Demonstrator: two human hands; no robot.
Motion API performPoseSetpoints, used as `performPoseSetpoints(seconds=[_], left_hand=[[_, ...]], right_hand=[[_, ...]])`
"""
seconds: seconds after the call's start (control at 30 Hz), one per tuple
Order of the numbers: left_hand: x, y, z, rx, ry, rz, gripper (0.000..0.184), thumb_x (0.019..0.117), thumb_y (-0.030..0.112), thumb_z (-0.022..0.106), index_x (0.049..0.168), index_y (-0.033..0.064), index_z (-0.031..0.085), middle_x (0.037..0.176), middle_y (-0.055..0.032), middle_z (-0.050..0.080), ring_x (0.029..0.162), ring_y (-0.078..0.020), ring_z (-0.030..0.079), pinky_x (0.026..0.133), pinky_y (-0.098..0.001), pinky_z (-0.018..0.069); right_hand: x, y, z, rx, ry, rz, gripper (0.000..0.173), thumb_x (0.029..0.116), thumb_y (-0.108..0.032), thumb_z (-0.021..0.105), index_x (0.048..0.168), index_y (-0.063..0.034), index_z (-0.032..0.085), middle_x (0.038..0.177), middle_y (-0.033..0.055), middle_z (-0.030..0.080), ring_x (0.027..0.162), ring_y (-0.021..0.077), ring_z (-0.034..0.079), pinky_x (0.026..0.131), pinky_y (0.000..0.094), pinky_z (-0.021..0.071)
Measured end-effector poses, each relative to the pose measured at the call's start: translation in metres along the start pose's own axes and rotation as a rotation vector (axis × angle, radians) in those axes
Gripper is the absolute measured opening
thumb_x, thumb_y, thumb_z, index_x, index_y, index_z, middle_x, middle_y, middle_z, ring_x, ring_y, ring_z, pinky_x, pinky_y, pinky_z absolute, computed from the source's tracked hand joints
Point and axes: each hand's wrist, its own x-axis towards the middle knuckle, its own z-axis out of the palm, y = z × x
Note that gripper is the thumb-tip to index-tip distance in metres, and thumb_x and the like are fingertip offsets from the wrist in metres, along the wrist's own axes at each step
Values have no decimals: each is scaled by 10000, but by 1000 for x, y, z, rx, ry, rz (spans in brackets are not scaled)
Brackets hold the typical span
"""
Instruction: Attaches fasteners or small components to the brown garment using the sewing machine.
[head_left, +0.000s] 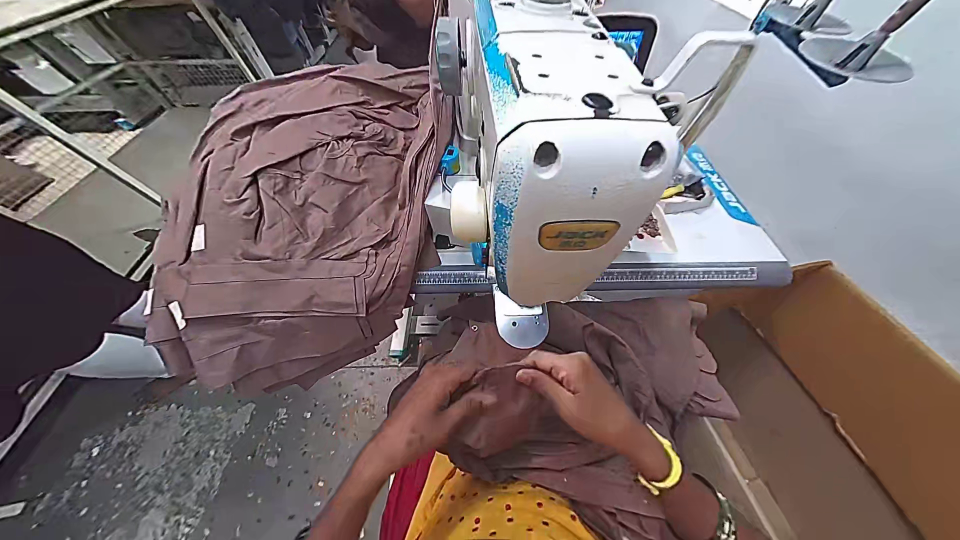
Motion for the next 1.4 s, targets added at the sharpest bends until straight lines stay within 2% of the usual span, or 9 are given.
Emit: performPoseSetpoints(seconds=[0.1, 0.2, 0.37, 0.63, 0.87, 0.97, 1.03, 1.17, 1.4], left_hand=[[18, 15, 8, -344, 217, -93, 237, 1032, 296, 575, 1008, 84, 679, 837, 82, 658, 741, 34, 611, 695, -167, 527], [35, 23, 10, -359, 273, -144, 196, 1027, 278, 586, 1013, 104, 676, 809, 83, 655, 700, 16, 610, 649, -168, 518], [50, 32, 4, -318, 190, -266, 202, 1023, 275, 552, 890, 148, 636, 698, 93, 578, 619, 8, 557, 588, -186, 470], [83, 32, -13, -61, 179, -267, 198, 987, 277, 605, 850, 139, 644, 736, 102, 571, 703, 40, 552, 677, -206, 465], [84, 28, -16, -67, 147, -244, 168, 983, 272, 596, 872, 154, 639, 762, 116, 580, 741, 70, 558, 705, -185, 469], [82, 26, -14, -73, 160, -232, 159, 983, 268, 599, 889, 147, 641, 782, 115, 591, 760, 75, 562, 723, -184, 475], [81, 24, -13, -85, 167, -225, 145, 981, 246, 595, 897, 138, 643, 799, 113, 596, 775, 80, 564, 735, -172, 472], [80, 27, -12, -92, 171, -276, 127, 994, 210, 572, 941, 113, 635, 797, 99, 587, 759, 70, 563, 714, -167, 469], [78, 26, -10, -130, 175, -259, 155, 1003, 195, 550, 1005, 83, 658, 859, 77, 631, 811, 66, 588, 767, -168, 490]], right_hand=[[11, -8, -23, 104, 74, 79, 285, 1036, -280, 580, 960, -49, 729, 724, -31, 685, 614, 0, 635, 596, 198, 553], [21, -2, -32, 220, 210, 153, 177, 1007, -241, 638, 1012, -68, 671, 798, -65, 695, 670, 13, 680, 629, 207, 605], [11, 0, -21, 122, 247, 225, 415, 936, -394, 710, 1142, -64, 562, 781, -91, 608, 638, -29, 581, 582, 175, 517], [25, 8, -14, 260, 394, 178, 194, 937, -137, 669, 1060, -57, 542, 721, -105, 563, 582, -52, 523, 543, 123, 459], [24, 11, -11, 282, 389, 165, 190, 942, -161, 663, 1054, -67, 542, 711, -107, 576, 569, -48, 537, 526, 137, 474], [23, 17, -28, 168, 278, 141, 228, 989, -247, 644, 1092, -52, 584, 780, -88, 613, 655, -50, 568, 619, 153, 503], [27, 21, -54, -39, 336, 174, 194, 996, -196, 613, 1057, -26, 681, 837, -16, 702, 714, 20, 666, 678, 234, 583], [48, 52, -98, -656, 589, 182, 165, 975, -78, 629, 1039, 23, 743, 966, 229, 699, 881, 404, 697, 747, 574, 546], [67, 87, -103, -856, 503, 46, 131, 943, -87, 699, 998, 25, 740, 972, 238, 664, 947, 435, 665, 742, 552, 540]])
